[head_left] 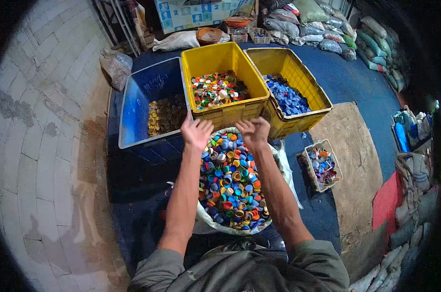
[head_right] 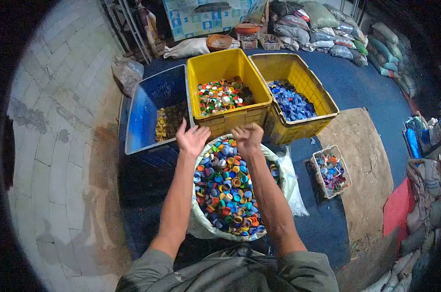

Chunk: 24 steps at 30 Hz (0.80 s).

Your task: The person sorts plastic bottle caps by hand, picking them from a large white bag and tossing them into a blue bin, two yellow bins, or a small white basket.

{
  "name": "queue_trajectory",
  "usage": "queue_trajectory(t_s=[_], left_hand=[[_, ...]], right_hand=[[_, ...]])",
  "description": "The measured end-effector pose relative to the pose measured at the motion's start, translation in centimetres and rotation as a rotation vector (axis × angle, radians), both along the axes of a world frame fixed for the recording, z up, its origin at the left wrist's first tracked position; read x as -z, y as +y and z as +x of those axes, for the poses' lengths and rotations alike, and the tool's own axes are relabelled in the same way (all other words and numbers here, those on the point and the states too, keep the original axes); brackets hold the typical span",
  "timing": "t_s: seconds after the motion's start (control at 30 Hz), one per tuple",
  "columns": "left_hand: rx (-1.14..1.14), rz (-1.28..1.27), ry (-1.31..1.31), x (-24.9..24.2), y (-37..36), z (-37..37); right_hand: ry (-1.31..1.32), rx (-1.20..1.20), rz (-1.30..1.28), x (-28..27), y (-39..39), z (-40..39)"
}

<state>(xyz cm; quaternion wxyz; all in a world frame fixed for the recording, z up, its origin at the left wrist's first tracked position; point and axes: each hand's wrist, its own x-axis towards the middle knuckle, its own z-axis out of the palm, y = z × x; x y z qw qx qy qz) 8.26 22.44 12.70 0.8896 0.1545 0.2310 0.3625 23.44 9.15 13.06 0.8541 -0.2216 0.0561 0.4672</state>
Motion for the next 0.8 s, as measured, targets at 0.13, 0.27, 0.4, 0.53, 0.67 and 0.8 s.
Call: queue_trajectory(t_s=[0.13, 0.27, 0.4, 0.53, 0.67, 0.8], left_hand=[[0.013, -0.17, -0.077, 6.1, -3.4, -4.6], [-0.024, -0.211, 0.152, 11.4, -7.9, -8.4], [-0.025, -0.158, 0.335, 13.5, -11.8, -10.8], [-0.03, -0.057, 0.462, 14.2, -14.3, -11.5], [0.018, 0.095, 0.572, 14.9, -15.6, -11.7], [0.111, 0.271, 0.749, 14.6, -16.1, -11.6]], right_hand=[[-0.021, 0.032, -0.058, 4.8, -5.8, -2.5], [0.005, 0.069, -0.159, 7.0, -11.7, -5.9], [-0.039, 0.045, -0.183, 8.7, -16.5, -7.8], [-0.141, 0.041, -0.338, 8.2, -19.4, -9.4], [-0.16, 0.05, -0.361, 9.5, -21.9, -10.4], [-0.202, 0.06, -0.42, 9.5, -23.6, -11.3]])
